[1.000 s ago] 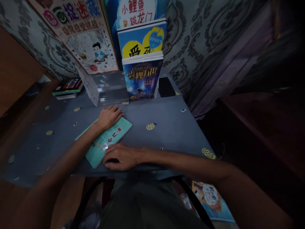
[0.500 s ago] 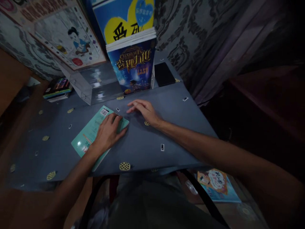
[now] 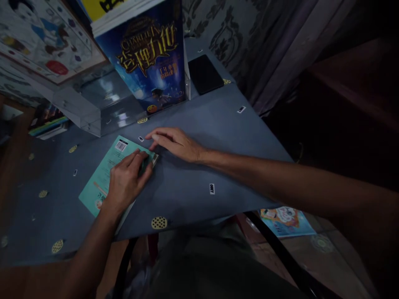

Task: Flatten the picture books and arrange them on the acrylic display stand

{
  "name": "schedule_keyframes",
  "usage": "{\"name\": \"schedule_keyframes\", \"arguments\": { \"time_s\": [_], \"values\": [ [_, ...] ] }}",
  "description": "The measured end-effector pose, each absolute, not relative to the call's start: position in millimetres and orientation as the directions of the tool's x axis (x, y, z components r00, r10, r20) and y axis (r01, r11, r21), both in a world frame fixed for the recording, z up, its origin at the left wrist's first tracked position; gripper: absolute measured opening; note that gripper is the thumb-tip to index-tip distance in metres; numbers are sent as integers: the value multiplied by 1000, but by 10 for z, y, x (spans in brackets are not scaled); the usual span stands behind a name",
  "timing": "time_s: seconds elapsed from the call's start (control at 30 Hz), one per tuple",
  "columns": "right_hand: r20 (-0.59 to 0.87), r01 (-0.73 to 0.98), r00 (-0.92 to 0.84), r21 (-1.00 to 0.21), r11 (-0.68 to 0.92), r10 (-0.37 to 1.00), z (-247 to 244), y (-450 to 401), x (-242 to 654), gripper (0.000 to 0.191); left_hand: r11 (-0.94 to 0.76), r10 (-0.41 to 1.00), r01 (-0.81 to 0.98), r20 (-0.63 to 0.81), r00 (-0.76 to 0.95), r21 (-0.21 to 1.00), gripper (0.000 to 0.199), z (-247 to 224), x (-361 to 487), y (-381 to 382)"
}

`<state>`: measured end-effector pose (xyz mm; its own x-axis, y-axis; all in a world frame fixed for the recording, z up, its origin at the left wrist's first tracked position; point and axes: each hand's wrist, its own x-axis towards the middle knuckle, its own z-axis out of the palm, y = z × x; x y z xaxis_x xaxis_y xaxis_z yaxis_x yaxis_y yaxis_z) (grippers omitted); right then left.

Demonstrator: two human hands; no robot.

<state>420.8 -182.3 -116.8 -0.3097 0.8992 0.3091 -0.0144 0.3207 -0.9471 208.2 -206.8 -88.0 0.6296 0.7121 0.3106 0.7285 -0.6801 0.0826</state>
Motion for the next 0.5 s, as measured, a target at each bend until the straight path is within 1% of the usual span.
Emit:
{"name": "schedule_keyframes", "arguments": {
  "time_s": [0.07, 0.27, 0.5],
  "values": [
    [303, -9, -309, -949, 316, 901, -1160, -1830, 4211, 35, -680, 714, 729, 291, 637, 72, 23, -861, 2089, -2077],
    [311, 13, -314, -943, 331, 897, -1160, -1823, 4208, 40, -654, 732, 756, 239, 638, -16, 27, -878, 2106, -2117],
    [318, 31, -323, -938, 346, 891, -1176, -1818, 4200, 41, -664, 723, 747, 229, 652, -30, 26, -899, 2095, -2098]
  ]
}}
